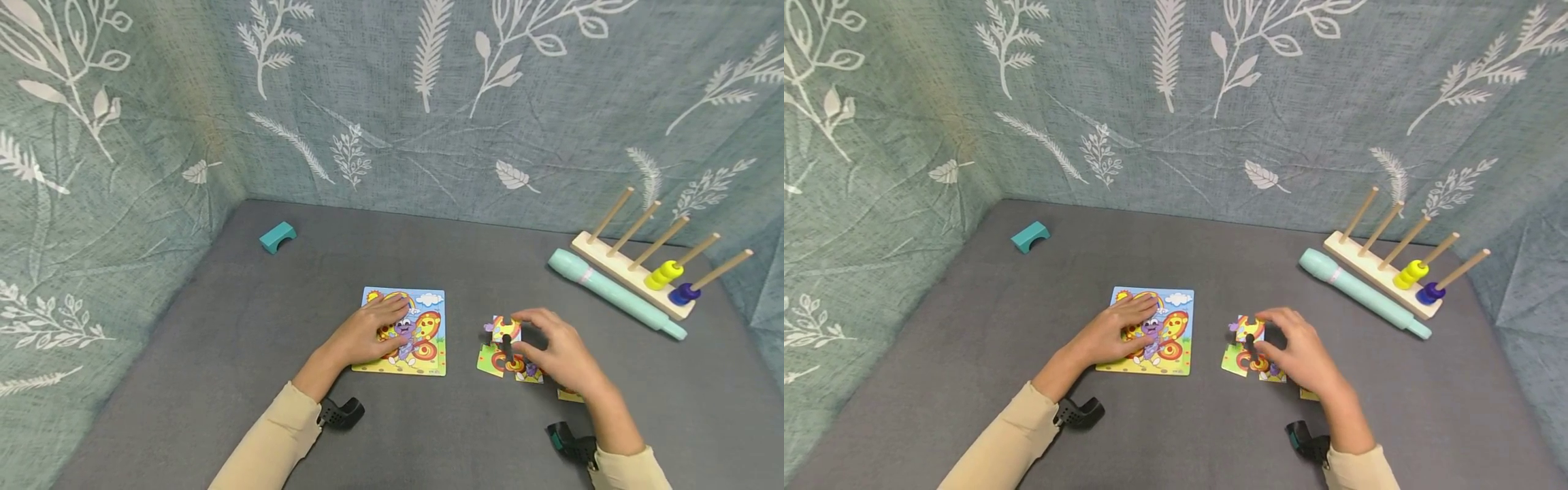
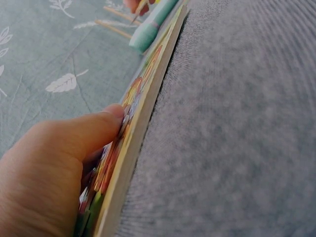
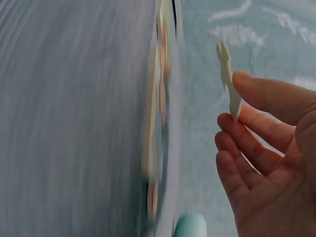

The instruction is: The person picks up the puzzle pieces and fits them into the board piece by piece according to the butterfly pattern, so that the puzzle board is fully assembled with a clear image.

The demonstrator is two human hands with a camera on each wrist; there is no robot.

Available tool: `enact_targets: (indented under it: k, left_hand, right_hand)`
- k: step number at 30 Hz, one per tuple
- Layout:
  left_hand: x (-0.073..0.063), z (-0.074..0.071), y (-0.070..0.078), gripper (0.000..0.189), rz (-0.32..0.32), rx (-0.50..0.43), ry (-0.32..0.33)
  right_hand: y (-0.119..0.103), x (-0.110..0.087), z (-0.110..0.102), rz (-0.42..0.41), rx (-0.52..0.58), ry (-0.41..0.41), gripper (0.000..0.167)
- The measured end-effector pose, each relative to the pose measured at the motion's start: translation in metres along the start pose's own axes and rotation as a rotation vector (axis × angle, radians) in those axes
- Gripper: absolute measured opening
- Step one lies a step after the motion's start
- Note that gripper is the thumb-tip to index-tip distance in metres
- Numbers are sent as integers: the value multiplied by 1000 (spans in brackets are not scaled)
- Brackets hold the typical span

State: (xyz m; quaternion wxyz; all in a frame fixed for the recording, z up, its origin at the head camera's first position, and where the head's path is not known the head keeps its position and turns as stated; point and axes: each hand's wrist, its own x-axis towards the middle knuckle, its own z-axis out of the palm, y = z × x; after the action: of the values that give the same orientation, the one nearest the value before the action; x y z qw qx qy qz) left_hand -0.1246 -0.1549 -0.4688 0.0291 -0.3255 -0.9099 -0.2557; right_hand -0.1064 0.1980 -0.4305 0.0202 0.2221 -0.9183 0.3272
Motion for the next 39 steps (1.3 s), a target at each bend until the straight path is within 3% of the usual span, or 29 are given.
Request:
enact_targets:
  k: [8,16,26,39]
  left_hand:
    - [-1,-1,-1,60,-6,-5,-13]
    - [-1,-1,0,60,-7,-4,-17]
    - [-1,0,-2,59,-5,-15,2]
    - [-1,-1,-1,60,-2,-8,10]
  right_hand:
    - [-27,25,28,-129,4,-14,37]
    - [-46,47,52,-107,71,-120,38]
    - [-54,62,71,-119,82,-131,37]
    - [-63,63,83,-111,-12,-144,37]
